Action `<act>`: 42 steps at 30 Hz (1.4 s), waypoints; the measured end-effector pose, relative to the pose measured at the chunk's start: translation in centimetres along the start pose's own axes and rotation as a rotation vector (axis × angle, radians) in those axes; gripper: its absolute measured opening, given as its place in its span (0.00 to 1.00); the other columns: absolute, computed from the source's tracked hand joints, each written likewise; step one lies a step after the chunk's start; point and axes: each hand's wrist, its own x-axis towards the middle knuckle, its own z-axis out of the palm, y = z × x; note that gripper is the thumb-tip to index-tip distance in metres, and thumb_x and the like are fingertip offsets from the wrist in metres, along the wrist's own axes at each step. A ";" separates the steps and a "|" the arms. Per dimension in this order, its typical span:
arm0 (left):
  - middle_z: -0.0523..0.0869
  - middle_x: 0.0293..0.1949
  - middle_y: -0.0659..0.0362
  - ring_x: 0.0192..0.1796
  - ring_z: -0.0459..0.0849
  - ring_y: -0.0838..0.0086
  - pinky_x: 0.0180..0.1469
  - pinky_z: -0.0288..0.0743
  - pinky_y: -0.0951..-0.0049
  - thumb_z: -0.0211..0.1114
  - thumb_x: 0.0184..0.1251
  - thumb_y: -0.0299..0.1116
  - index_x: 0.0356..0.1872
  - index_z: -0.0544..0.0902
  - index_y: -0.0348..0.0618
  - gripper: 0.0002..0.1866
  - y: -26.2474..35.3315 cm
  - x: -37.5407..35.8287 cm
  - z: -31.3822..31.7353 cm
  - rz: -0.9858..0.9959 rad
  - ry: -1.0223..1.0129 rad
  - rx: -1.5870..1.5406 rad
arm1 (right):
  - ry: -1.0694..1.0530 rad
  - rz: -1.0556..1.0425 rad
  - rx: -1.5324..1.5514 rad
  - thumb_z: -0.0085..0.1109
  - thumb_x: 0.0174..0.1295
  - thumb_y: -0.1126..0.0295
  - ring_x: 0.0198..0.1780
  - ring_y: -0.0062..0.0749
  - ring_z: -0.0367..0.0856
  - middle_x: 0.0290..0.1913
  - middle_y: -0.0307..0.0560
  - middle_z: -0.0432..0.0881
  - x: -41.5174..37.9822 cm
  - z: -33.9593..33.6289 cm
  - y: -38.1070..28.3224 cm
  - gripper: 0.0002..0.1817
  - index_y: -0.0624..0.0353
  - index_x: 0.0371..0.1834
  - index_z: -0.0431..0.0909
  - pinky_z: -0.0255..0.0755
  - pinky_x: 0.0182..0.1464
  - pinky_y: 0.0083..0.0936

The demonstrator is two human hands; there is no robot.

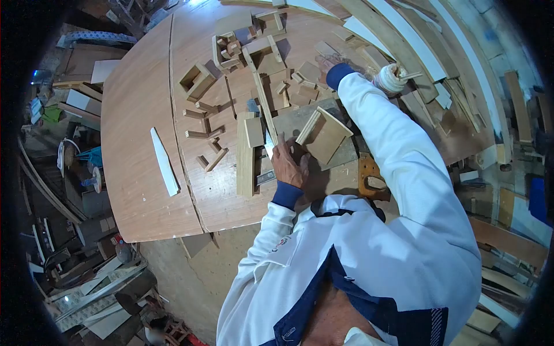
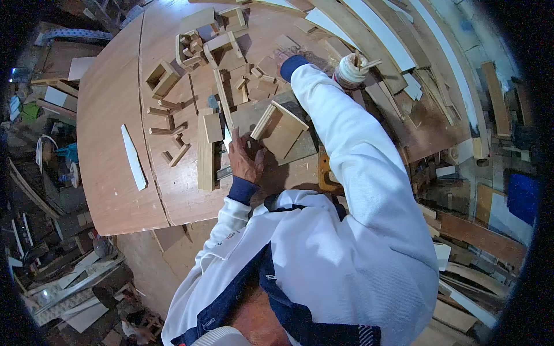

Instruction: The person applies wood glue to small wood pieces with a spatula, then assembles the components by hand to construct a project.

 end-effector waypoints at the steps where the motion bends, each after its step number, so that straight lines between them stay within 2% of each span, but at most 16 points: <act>1: 0.78 0.53 0.47 0.55 0.71 0.51 0.61 0.62 0.57 0.69 0.48 0.25 0.68 0.50 0.32 0.47 0.1 0.0 -0.1 -0.004 -0.014 0.005 | 0.112 -0.035 -0.047 0.55 0.53 0.69 0.62 0.55 0.70 0.57 0.58 0.75 -0.1 0.4 -0.2 0.23 0.54 0.56 0.70 0.65 0.61 0.47; 2: 0.78 0.53 0.47 0.55 0.71 0.51 0.61 0.62 0.57 0.69 0.48 0.25 0.68 0.50 0.32 0.47 0.1 0.1 -0.1 -0.009 -0.011 0.006 | 0.110 -0.040 -0.046 0.55 0.53 0.69 0.62 0.55 0.70 0.57 0.58 0.75 0.4 0.5 -0.2 0.23 0.54 0.56 0.70 0.65 0.61 0.47; 4: 0.78 0.53 0.47 0.54 0.71 0.52 0.60 0.63 0.57 0.69 0.48 0.26 0.68 0.50 0.32 0.47 0.2 0.0 -0.1 -0.003 0.001 0.003 | -0.142 -0.003 -0.074 0.71 0.42 0.60 0.56 0.54 0.74 0.53 0.59 0.77 0.5 -1.5 -0.8 0.43 0.57 0.64 0.61 0.63 0.61 0.39; 7: 0.78 0.52 0.47 0.54 0.72 0.52 0.59 0.64 0.56 0.69 0.49 0.26 0.68 0.51 0.32 0.46 0.0 0.1 -0.1 -0.014 -0.011 -0.015 | -0.120 -0.027 -0.018 0.73 0.39 0.63 0.56 0.54 0.74 0.53 0.60 0.77 0.9 -1.1 -0.7 0.46 0.58 0.64 0.59 0.65 0.59 0.41; 11: 0.78 0.51 0.47 0.54 0.72 0.53 0.58 0.64 0.56 0.69 0.49 0.26 0.67 0.51 0.33 0.45 0.0 0.0 0.0 -0.008 -0.009 0.002 | -0.167 -0.017 -0.013 0.72 0.40 0.65 0.55 0.53 0.75 0.52 0.61 0.78 0.4 -2.8 -1.8 0.44 0.60 0.63 0.60 0.68 0.58 0.41; 14: 0.78 0.51 0.47 0.53 0.72 0.53 0.58 0.64 0.57 0.69 0.49 0.26 0.67 0.52 0.33 0.45 0.0 0.2 0.0 0.000 0.002 0.026 | -0.241 0.067 0.020 0.60 0.49 0.71 0.58 0.53 0.74 0.55 0.63 0.76 1.0 -3.4 -2.0 0.33 0.55 0.62 0.63 0.68 0.60 0.40; 20: 0.78 0.51 0.48 0.53 0.72 0.52 0.57 0.64 0.57 0.67 0.50 0.25 0.68 0.51 0.33 0.45 0.2 0.0 -0.1 -0.016 -0.017 -0.003 | -0.271 0.038 0.042 0.61 0.49 0.62 0.51 0.50 0.79 0.48 0.62 0.80 0.1 -6.4 -2.6 0.24 0.66 0.48 0.77 0.72 0.54 0.38; 25: 0.77 0.52 0.47 0.53 0.71 0.51 0.58 0.64 0.57 0.66 0.51 0.25 0.68 0.49 0.33 0.44 -0.1 -0.2 0.1 0.024 0.000 0.006 | 0.380 0.069 0.620 0.61 0.52 0.58 0.43 0.51 0.82 0.43 0.58 0.82 -2.3 -8.8 -1.0 0.20 0.63 0.42 0.80 0.75 0.48 0.36; 26: 0.77 0.51 0.46 0.53 0.72 0.51 0.58 0.64 0.57 0.67 0.51 0.24 0.68 0.50 0.34 0.45 0.0 -0.2 0.1 0.055 0.028 0.015 | 0.378 0.071 0.619 0.61 0.52 0.58 0.43 0.51 0.82 0.43 0.58 0.82 -3.4 -9.6 -0.3 0.20 0.63 0.42 0.80 0.75 0.48 0.36; 28: 0.76 0.51 0.45 0.53 0.72 0.51 0.58 0.65 0.57 0.67 0.50 0.23 0.68 0.50 0.34 0.45 0.0 -0.3 0.3 0.039 0.041 -0.026 | 0.543 0.183 0.693 0.67 0.49 0.58 0.39 0.41 0.83 0.41 0.55 0.83 -7.7 -11.8 -0.3 0.26 0.66 0.47 0.76 0.76 0.45 0.31; 29: 0.76 0.50 0.44 0.53 0.72 0.51 0.58 0.66 0.58 0.67 0.49 0.22 0.68 0.50 0.34 0.45 0.0 -0.3 0.4 0.025 0.056 -0.067 | 0.697 0.169 0.872 0.70 0.46 0.63 0.44 0.46 0.82 0.44 0.58 0.81 -9.6 -12.0 -0.6 0.28 0.65 0.49 0.73 0.75 0.47 0.33; 31: 0.75 0.50 0.43 0.53 0.74 0.51 0.57 0.69 0.60 0.67 0.48 0.21 0.68 0.50 0.35 0.46 -0.3 -0.3 0.7 0.058 0.088 -0.070 | 0.886 0.056 0.808 0.69 0.48 0.67 0.45 0.41 0.82 0.44 0.53 0.81 -15.0 -14.2 -2.4 0.28 0.65 0.52 0.70 0.75 0.48 0.32; 33: 0.75 0.51 0.42 0.52 0.74 0.51 0.57 0.70 0.61 0.68 0.48 0.21 0.68 0.51 0.37 0.46 -0.5 -0.2 0.6 0.087 0.081 -0.079 | 0.622 0.073 1.320 0.66 0.52 0.69 0.46 0.35 0.80 0.47 0.52 0.80 -19.4 -13.4 -3.2 0.26 0.66 0.54 0.69 0.74 0.50 0.31; 35: 0.75 0.50 0.42 0.52 0.74 0.52 0.57 0.70 0.61 0.68 0.48 0.21 0.68 0.51 0.38 0.46 -0.3 -0.3 0.4 0.075 0.070 -0.071 | 0.493 0.180 1.114 0.65 0.55 0.72 0.46 0.33 0.80 0.47 0.53 0.79 -23.1 -12.1 -3.8 0.28 0.66 0.58 0.65 0.73 0.51 0.28; 39: 0.75 0.49 0.44 0.51 0.75 0.54 0.56 0.70 0.61 0.67 0.49 0.21 0.68 0.52 0.36 0.44 -1.1 -0.4 0.2 0.146 0.081 -0.077 | 0.489 0.264 1.234 0.66 0.56 0.71 0.44 0.30 0.79 0.43 0.51 0.79 -27.7 -9.0 -7.4 0.25 0.65 0.55 0.66 0.73 0.48 0.24; 42: 0.75 0.49 0.44 0.50 0.76 0.55 0.54 0.70 0.61 0.66 0.51 0.23 0.67 0.54 0.34 0.41 -1.3 -0.9 0.1 0.199 0.147 -0.041 | 0.491 0.327 1.460 0.65 0.58 0.71 0.38 0.21 0.78 0.35 0.41 0.79 -29.4 -7.3 -9.6 0.14 0.60 0.39 0.68 0.74 0.40 0.20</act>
